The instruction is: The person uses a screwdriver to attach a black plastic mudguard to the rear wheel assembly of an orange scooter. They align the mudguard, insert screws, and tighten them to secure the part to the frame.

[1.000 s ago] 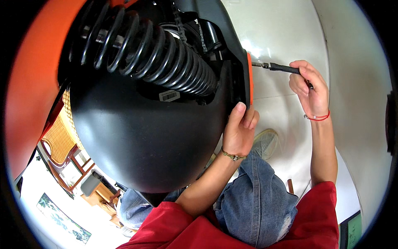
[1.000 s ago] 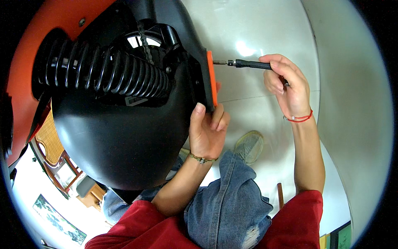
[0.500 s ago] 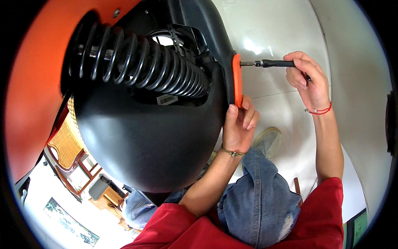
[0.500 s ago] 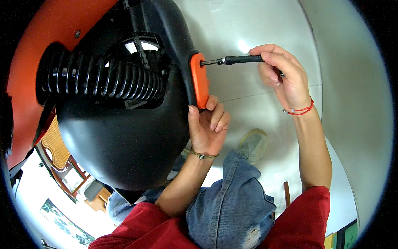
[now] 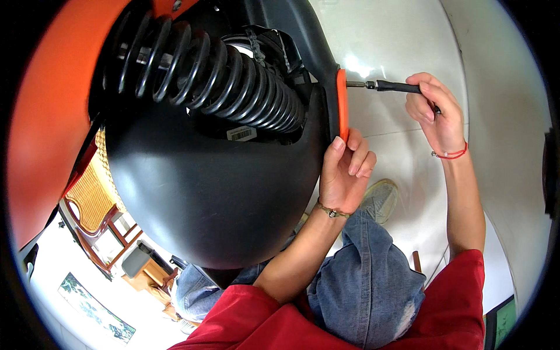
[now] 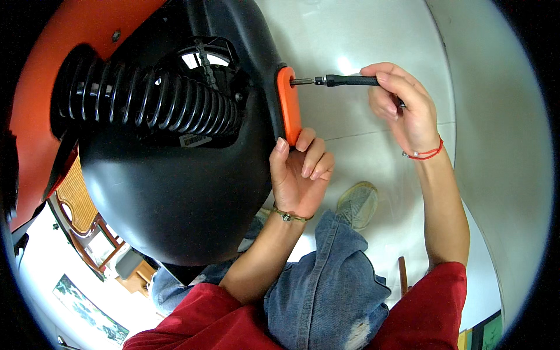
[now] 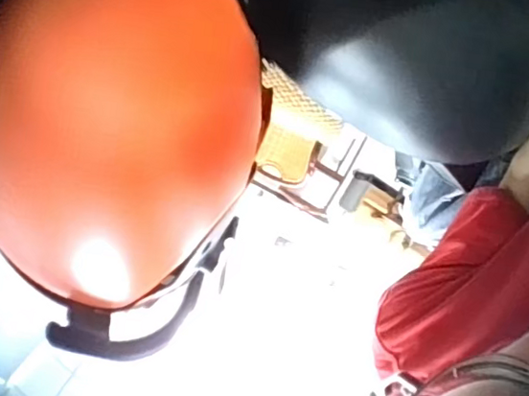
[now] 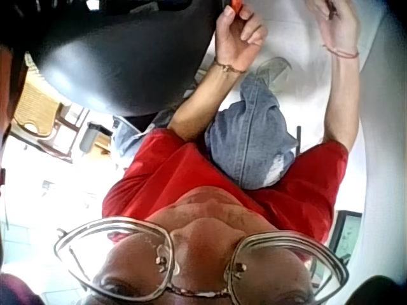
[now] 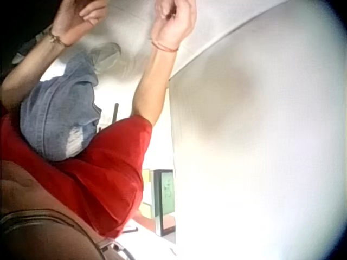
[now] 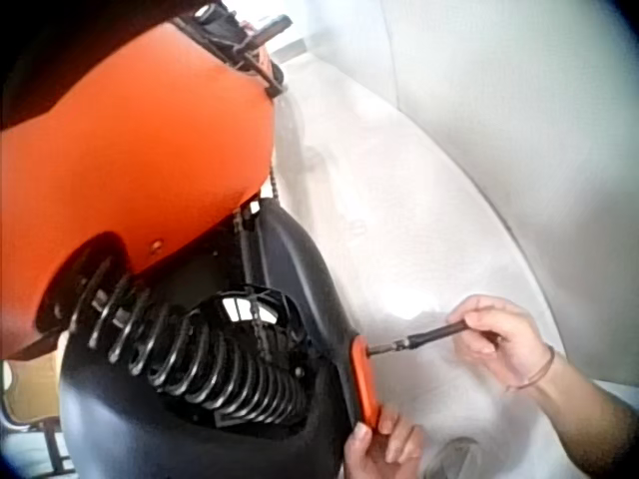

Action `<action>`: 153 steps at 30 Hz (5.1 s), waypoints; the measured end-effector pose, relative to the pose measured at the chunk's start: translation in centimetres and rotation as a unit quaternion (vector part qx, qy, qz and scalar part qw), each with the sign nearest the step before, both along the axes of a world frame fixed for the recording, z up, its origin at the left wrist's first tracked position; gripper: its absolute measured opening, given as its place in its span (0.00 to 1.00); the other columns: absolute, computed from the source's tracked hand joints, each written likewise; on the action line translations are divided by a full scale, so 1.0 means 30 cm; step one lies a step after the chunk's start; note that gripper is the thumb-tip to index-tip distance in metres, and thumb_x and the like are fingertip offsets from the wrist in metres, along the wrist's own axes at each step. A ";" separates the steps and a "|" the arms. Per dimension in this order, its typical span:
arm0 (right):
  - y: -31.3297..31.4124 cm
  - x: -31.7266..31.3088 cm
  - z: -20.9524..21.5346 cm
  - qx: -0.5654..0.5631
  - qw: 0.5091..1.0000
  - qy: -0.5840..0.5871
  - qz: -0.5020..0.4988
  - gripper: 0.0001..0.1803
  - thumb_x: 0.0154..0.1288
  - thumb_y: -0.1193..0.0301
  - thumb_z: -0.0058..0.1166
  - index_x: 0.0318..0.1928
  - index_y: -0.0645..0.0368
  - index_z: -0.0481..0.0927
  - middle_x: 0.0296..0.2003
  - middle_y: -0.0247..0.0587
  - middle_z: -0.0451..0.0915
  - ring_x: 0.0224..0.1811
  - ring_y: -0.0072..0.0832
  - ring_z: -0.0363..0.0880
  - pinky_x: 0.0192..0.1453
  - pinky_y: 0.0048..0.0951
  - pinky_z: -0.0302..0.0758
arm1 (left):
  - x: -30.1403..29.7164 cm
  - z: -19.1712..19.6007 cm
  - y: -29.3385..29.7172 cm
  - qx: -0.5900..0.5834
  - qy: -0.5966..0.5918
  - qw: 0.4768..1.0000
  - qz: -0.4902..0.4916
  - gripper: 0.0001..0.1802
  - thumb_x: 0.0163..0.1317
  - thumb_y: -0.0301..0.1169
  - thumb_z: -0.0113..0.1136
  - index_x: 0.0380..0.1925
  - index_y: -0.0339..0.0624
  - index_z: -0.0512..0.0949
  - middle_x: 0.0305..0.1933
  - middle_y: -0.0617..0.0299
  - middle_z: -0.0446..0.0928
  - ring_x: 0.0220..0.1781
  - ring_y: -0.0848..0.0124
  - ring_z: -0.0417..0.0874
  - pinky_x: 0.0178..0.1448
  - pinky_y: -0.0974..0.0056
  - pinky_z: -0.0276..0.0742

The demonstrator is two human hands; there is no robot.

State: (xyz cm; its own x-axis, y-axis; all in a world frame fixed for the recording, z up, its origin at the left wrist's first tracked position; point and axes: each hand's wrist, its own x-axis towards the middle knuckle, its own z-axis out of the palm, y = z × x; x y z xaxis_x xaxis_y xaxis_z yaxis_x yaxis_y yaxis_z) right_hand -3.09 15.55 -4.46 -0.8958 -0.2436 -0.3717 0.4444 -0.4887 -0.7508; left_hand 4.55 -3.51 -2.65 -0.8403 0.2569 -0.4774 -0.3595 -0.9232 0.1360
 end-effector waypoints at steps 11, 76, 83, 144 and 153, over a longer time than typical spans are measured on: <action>-0.006 0.014 0.107 0.110 0.993 0.004 0.042 0.16 0.69 0.64 0.43 0.47 0.64 0.76 0.17 0.25 0.61 0.22 0.14 0.54 0.28 0.20 0.50 | -0.008 0.005 0.029 -0.007 -0.028 0.999 0.030 0.18 0.66 0.43 0.55 0.47 0.43 0.69 0.36 0.71 0.67 0.20 0.81 0.56 0.26 0.74 0.56; 0.064 -0.037 0.268 0.401 0.872 0.281 0.024 0.11 0.60 0.67 0.59 0.31 0.63 0.78 0.16 0.38 0.72 0.20 0.32 0.70 0.28 0.30 0.69 | -0.260 0.179 0.171 -0.200 -0.091 0.974 -0.045 0.14 0.71 0.45 0.49 0.39 0.46 0.71 0.17 0.76 0.58 0.17 0.83 0.53 0.21 0.75 0.51; 0.099 -0.069 0.237 0.524 0.753 0.392 0.064 0.11 0.58 0.67 0.60 0.28 0.63 0.78 0.19 0.38 0.75 0.23 0.31 0.74 0.30 0.30 0.70 | -0.228 0.162 0.182 -0.238 -0.077 0.967 -0.054 0.13 0.71 0.44 0.49 0.36 0.46 0.72 0.16 0.76 0.58 0.17 0.83 0.54 0.22 0.75 0.51; 0.086 -0.017 0.173 0.110 0.975 -0.122 0.147 0.24 0.72 0.54 0.41 0.36 0.66 0.75 0.13 0.34 0.71 0.14 0.21 0.68 0.19 0.23 0.64 | -0.208 0.127 0.185 -0.326 -0.082 0.941 -0.036 0.15 0.69 0.45 0.52 0.34 0.45 0.73 0.16 0.75 0.60 0.16 0.83 0.54 0.21 0.75 0.51; 0.098 0.023 0.185 0.528 0.731 0.429 0.051 0.14 0.70 0.65 0.50 0.43 0.64 0.78 0.30 0.38 0.77 0.30 0.21 0.76 0.31 0.24 0.71 | -0.208 0.139 0.181 -0.341 -0.092 0.935 -0.046 0.15 0.70 0.45 0.51 0.35 0.45 0.72 0.17 0.75 0.60 0.16 0.83 0.53 0.21 0.75 0.51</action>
State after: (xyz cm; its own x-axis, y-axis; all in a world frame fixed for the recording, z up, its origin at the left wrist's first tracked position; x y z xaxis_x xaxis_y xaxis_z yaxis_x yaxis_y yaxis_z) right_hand -2.40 18.50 1.09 -0.9072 -0.3085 0.2861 -0.4170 0.5682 -0.7094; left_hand -1.70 1.93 1.51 -0.7170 -0.0919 -0.6910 -0.5086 -0.6090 0.6087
